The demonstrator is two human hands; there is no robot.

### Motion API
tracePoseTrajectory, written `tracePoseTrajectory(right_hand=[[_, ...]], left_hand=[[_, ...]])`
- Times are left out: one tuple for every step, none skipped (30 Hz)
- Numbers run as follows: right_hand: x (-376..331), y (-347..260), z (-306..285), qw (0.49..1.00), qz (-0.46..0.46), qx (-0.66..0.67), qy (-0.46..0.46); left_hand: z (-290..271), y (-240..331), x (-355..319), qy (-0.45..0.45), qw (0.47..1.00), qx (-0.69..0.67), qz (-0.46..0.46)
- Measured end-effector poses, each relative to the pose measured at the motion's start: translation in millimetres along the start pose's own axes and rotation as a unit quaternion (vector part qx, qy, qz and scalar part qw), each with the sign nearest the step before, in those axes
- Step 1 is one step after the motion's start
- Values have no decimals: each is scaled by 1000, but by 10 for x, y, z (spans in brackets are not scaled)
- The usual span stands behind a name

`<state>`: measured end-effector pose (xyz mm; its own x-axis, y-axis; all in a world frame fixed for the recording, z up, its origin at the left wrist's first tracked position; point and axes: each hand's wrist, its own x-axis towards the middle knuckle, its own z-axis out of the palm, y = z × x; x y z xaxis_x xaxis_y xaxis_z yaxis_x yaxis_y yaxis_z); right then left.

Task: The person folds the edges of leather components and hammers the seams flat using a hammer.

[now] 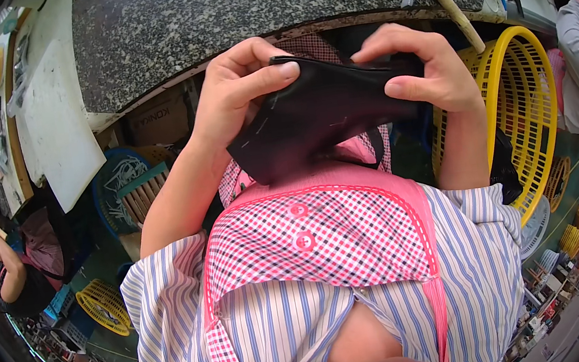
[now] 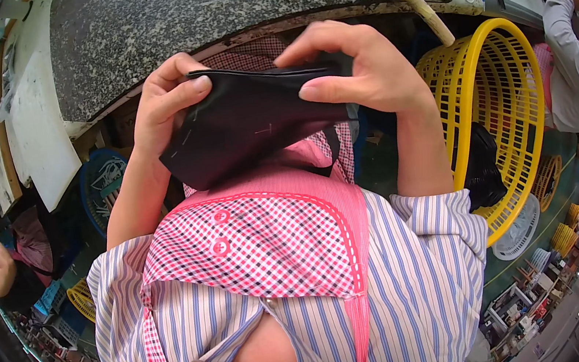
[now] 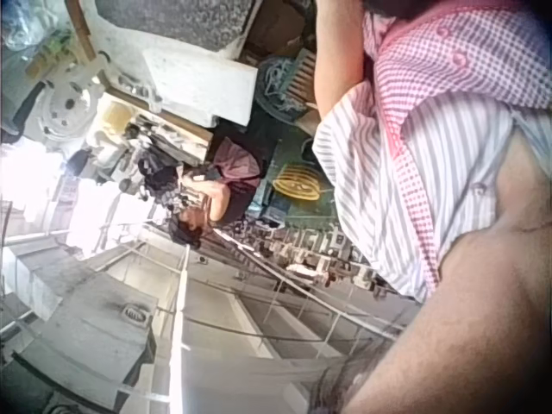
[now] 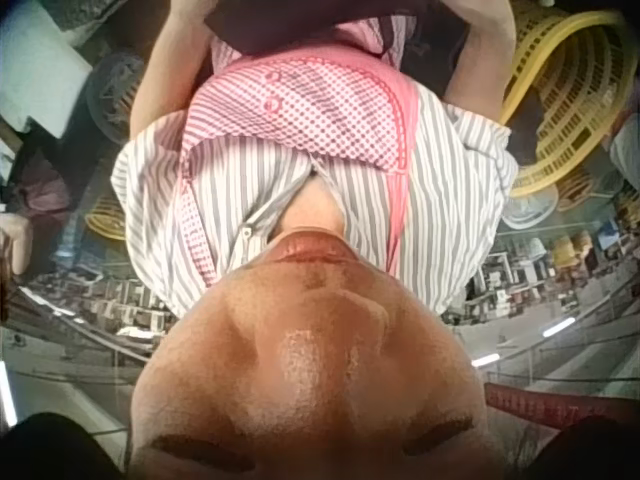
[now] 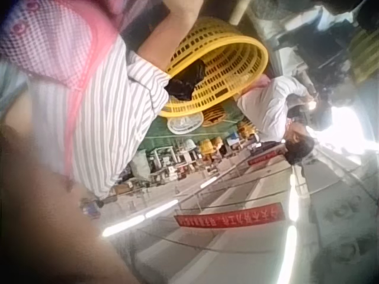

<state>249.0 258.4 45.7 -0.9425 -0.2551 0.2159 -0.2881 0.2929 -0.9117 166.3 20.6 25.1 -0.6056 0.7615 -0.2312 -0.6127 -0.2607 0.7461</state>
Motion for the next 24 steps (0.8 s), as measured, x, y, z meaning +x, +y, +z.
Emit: tracePoseTrajectory(right_hand=[[-91, -6, -9, 999, 46, 24, 4], [-171, -26, -1, 994, 94, 49, 10], [-195, -47, 31, 987, 132, 82, 37], [-208, -32, 57, 987, 132, 82, 38], [-211, 14, 82, 986, 115, 102, 60], [-218, 49, 107, 984, 98, 122, 81], [-228, 64, 129, 983, 91, 137, 87], [-239, 66, 125, 983, 87, 137, 87], [-249, 70, 116, 981, 93, 148, 80], [-255, 73, 107, 980, 98, 159, 71], [-257, 94, 107, 980, 86, 168, 68], [-252, 97, 115, 980, 86, 169, 69], [-240, 96, 127, 977, 69, 184, 83], [-243, 103, 133, 974, 53, 200, 98], [-258, 125, 134, 973, 54, 201, 98], [-278, 155, 140, 961, 64, 243, 112], [-300, 176, 147, 947, 73, 286, 126], [-312, 191, 151, 947, 74, 287, 127], [-315, 207, 154, 939, 78, 310, 127], [-315, 229, 155, 931, 80, 333, 127], [-320, 260, 163, 931, 80, 333, 129], [-328, 296, 177, 923, 84, 347, 141], [-333, 317, 188, 916, 87, 361, 153], [-340, 329, 197, 916, 86, 360, 154]], left_hand=[[-1, -29, -18, 2, 1000, 16, 3], [18, -47, -26, 1, 1000, 16, 2], [40, -65, -33, 10, 1000, 8, 0], [63, -80, -43, 19, 1000, 0, -1], [77, -74, -45, 14, 1000, 4, -3], [82, -77, -51, 12, 1000, 7, -3], [81, -83, -59, 13, 1000, 19, 6], [97, -78, -74, 15, 999, 30, 18], [116, -72, -86, 16, 999, 33, 20], [135, -65, -96, 21, 999, 42, 26], [132, -73, -98, 27, 998, 50, 30], [119, -80, -95, 27, 998, 51, 30], [101, -86, -89, 32, 997, 56, 39], [89, -96, -87, 39, 996, 61, 47], [91, -103, -92, 39, 996, 61, 46], [98, -108, -103, 54, 996, 61, 48], [106, -112, -114, 69, 995, 60, 49], [104, -118, -114, 69, 995, 60, 47], [99, -124, -113, 69, 995, 55, 44], [92, -126, -102, 68, 996, 51, 41], [92, -124, -99, 67, 996, 52, 40], [94, -122, -101, 69, 996, 47, 40], [102, -116, -102, 72, 996, 42, 41], [107, -116, -97, 70, 996, 42, 40]])
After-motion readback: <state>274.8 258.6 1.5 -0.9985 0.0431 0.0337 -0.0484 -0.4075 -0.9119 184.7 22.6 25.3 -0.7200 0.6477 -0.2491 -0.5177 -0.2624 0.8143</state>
